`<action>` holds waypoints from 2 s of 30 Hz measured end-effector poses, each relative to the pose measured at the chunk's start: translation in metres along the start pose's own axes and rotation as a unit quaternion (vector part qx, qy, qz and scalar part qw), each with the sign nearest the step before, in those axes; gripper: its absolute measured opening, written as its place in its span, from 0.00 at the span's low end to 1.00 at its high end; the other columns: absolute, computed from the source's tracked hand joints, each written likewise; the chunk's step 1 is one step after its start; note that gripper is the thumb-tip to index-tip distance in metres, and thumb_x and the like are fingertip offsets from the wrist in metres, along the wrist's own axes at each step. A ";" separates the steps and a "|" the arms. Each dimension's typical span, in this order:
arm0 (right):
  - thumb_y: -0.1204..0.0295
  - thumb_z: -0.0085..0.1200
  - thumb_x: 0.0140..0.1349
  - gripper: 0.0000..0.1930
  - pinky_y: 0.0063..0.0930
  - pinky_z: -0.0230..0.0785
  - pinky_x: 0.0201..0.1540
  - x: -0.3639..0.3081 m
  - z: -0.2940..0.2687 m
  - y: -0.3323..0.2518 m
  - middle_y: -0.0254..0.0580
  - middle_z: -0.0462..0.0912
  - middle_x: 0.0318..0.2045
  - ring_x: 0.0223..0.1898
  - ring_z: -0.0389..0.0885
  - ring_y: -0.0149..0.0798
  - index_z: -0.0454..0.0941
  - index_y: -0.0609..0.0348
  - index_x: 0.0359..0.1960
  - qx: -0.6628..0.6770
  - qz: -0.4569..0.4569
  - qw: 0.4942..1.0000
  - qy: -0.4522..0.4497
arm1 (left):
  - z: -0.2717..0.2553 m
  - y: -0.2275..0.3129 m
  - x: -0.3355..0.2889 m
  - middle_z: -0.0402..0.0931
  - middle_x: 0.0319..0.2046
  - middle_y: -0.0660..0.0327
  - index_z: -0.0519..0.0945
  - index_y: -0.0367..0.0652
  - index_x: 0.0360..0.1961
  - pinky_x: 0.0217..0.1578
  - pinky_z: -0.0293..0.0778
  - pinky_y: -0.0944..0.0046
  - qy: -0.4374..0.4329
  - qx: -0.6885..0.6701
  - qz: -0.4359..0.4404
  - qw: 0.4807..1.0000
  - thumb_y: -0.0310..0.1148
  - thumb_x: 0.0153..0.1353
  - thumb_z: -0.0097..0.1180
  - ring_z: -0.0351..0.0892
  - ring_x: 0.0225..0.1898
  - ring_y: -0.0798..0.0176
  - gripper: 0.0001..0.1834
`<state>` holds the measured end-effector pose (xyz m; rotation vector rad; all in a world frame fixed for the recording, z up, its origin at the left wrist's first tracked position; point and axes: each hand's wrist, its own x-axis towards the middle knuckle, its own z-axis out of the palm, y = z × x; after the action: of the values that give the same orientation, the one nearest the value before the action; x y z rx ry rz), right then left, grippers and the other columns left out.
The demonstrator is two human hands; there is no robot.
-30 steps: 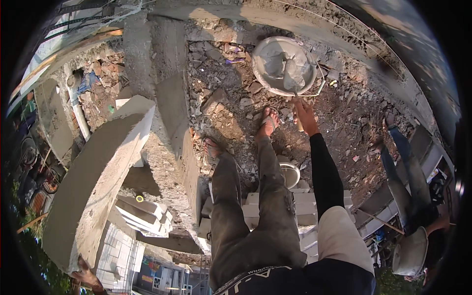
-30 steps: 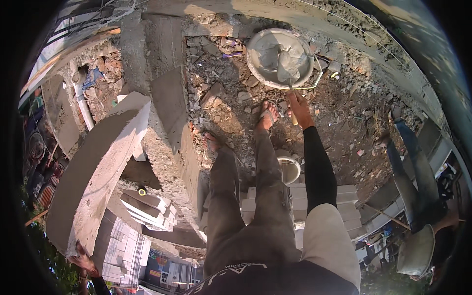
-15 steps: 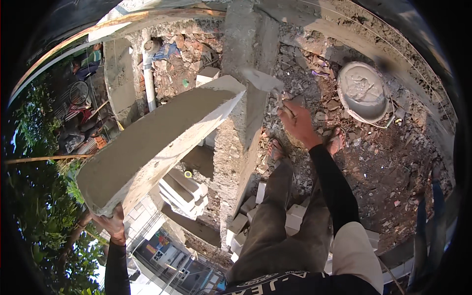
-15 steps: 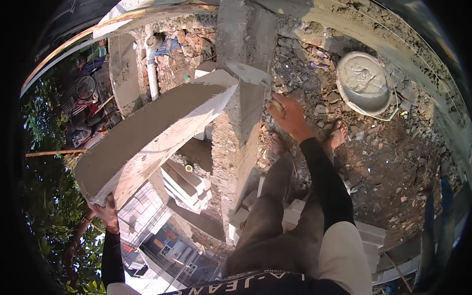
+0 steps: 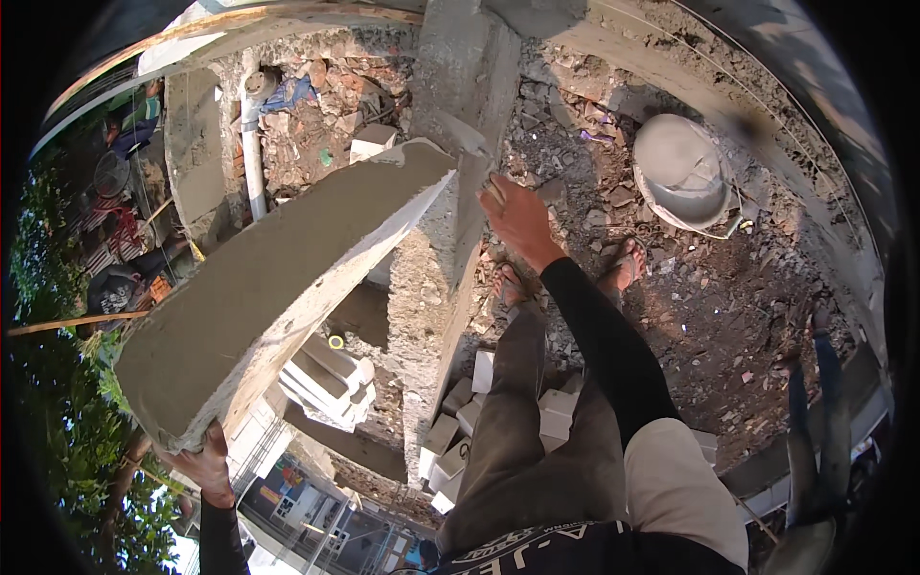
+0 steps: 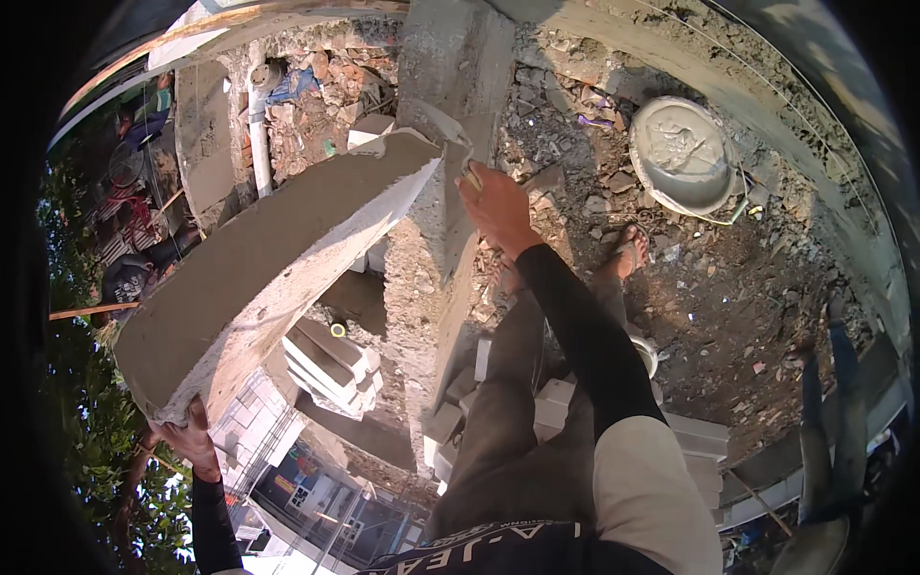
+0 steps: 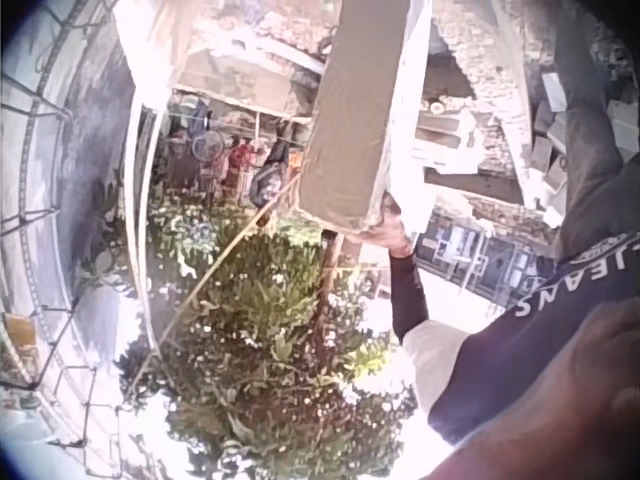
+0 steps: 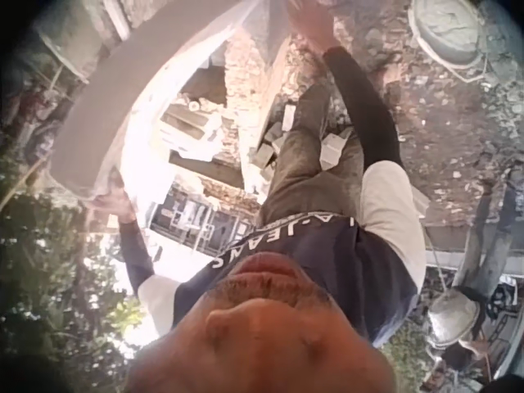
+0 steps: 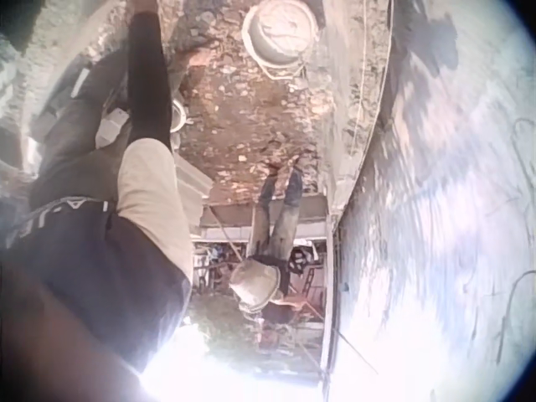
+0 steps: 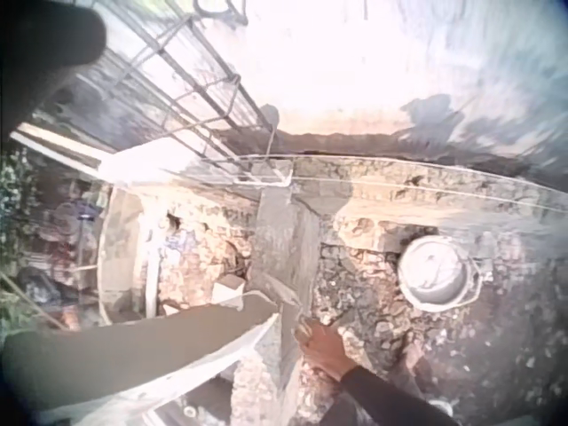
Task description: The person applies mortar onto foundation surfaces and concrete blocks using a trowel, then places the blocks along the wall structure and taps them into position with a hammer.
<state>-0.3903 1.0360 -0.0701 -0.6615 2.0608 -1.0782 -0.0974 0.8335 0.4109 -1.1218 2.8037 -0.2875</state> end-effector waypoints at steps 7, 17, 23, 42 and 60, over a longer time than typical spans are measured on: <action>0.61 0.56 0.66 0.22 0.51 0.77 0.40 0.004 0.045 -0.016 0.54 0.81 0.37 0.36 0.83 0.60 0.74 0.62 0.56 -0.065 -0.080 0.994 -0.041 | 0.002 0.003 0.001 0.70 0.58 0.43 0.67 0.29 0.65 0.61 0.64 0.49 0.056 -0.045 -0.044 0.996 0.48 0.53 0.67 0.70 0.59 0.47 0.44; 0.65 0.60 0.64 0.22 0.42 0.77 0.33 -0.074 -0.027 -0.130 0.46 0.79 0.36 0.33 0.83 0.52 0.73 0.58 0.58 0.030 -0.165 0.982 -0.091 | 0.004 0.057 0.040 0.60 0.69 0.38 0.52 0.31 0.74 0.66 0.62 0.47 0.042 -0.057 0.006 0.997 0.65 0.53 0.65 0.66 0.68 0.40 0.62; 0.67 0.62 0.62 0.24 0.42 0.75 0.33 -0.152 -0.051 -0.150 0.47 0.79 0.36 0.34 0.82 0.51 0.73 0.61 0.59 0.119 -0.164 0.976 -0.077 | -0.007 0.055 0.041 0.55 0.73 0.39 0.54 0.33 0.75 0.69 0.57 0.43 0.046 -0.038 0.011 0.998 0.65 0.54 0.63 0.61 0.71 0.38 0.60; 0.65 0.61 0.63 0.26 0.38 0.77 0.32 -0.192 -0.089 -0.153 0.40 0.77 0.38 0.33 0.83 0.46 0.72 0.56 0.62 0.059 -0.151 0.979 -0.122 | 0.010 0.081 0.061 0.54 0.74 0.43 0.53 0.34 0.76 0.70 0.53 0.42 0.050 -0.131 0.050 0.989 0.63 0.55 0.64 0.59 0.72 0.41 0.59; 0.67 0.52 0.66 0.19 0.52 0.79 0.41 -0.125 -0.252 0.304 0.52 0.84 0.43 0.41 0.87 0.53 0.72 0.59 0.56 -0.453 0.278 0.846 -0.056 | -0.002 0.052 0.082 0.60 0.71 0.46 0.59 0.37 0.75 0.68 0.56 0.51 0.011 -0.206 -0.076 0.976 0.46 0.60 0.64 0.62 0.69 0.50 0.46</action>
<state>-0.5427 1.4039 -0.1819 -0.4639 2.3753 0.3136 -0.1921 0.8137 0.3992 -1.4196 2.8781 0.2907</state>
